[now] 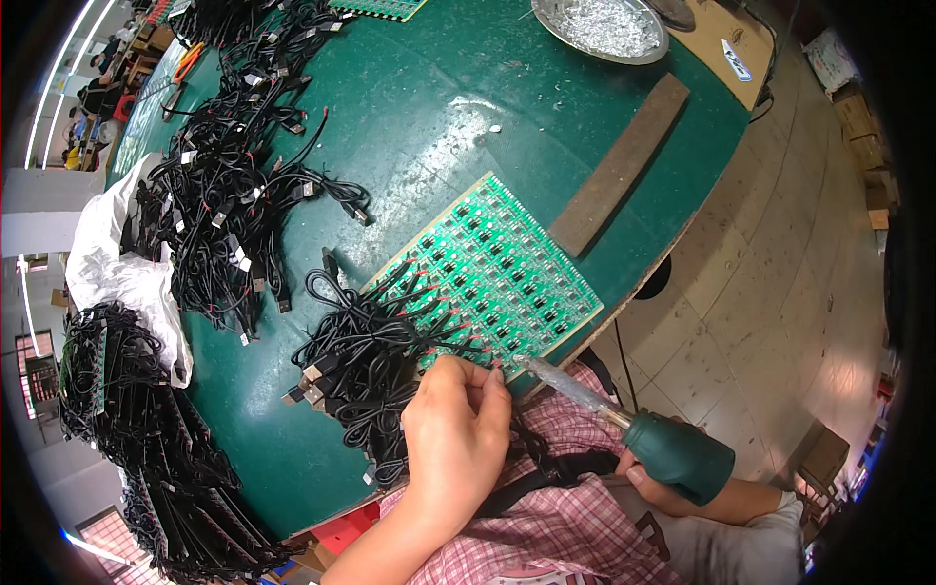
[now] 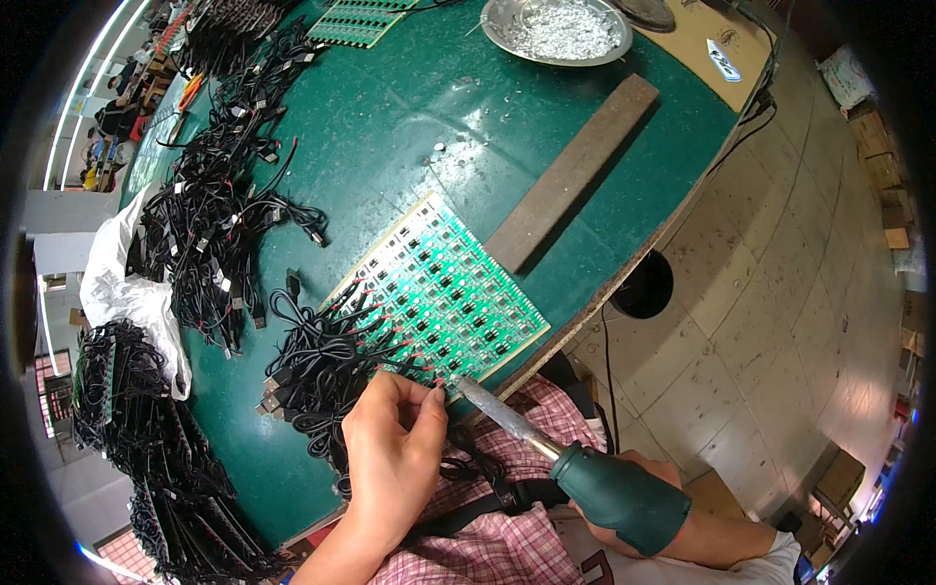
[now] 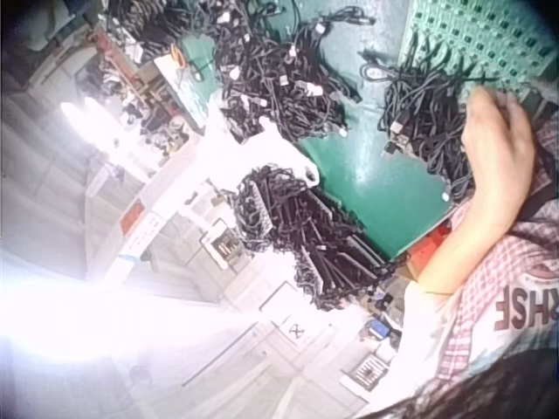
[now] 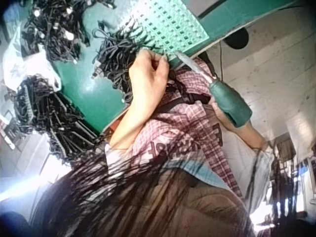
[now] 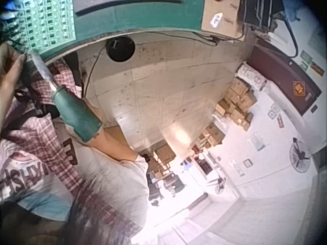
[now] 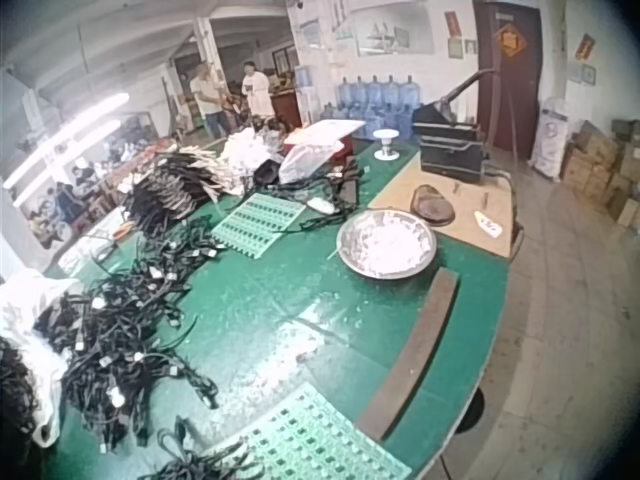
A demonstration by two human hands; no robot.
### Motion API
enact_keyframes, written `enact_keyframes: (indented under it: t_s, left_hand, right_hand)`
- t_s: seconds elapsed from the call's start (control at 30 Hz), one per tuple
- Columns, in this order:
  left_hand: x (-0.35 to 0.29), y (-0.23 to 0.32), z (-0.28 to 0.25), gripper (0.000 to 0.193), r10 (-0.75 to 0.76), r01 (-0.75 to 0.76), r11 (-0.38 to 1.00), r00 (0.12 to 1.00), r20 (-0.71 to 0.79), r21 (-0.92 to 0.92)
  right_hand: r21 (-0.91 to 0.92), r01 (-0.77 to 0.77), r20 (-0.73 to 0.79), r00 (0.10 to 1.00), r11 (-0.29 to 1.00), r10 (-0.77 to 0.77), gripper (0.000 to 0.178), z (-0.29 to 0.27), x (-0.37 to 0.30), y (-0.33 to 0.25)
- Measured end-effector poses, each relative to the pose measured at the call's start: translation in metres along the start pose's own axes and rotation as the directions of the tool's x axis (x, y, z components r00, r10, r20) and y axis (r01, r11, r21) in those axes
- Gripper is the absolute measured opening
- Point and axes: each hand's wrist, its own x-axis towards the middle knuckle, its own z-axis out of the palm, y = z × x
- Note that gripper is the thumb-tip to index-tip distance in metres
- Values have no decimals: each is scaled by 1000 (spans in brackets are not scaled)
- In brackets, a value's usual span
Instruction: The person solders wires from USB cables onto a circuit board using a soldering gun.
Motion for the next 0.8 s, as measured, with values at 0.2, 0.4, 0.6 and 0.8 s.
enact_keyframes:
  t_s: [0.2,0.4,0.6,0.8]
  left_hand:
    - [0,0,-1,16,-11,11,1000,1000,12,0]
    - [-1,1,-2,16,-41,42,999,999,26,-9]
    - [-2,-3,0,17,10,-10,1000,1000,-6,1]
    - [-1,0,-1,16,-18,19,1000,1000,15,-20]
  right_hand:
    - [-77,159,-73,984,984,-165,25,7,-2,10]
    - [-12,176,-104,979,984,-177,26,7,-3,10]
    - [78,200,-65,979,977,-195,30,1,-1,10]
    - [33,30,-29,999,999,-29,32,5,-2,4]
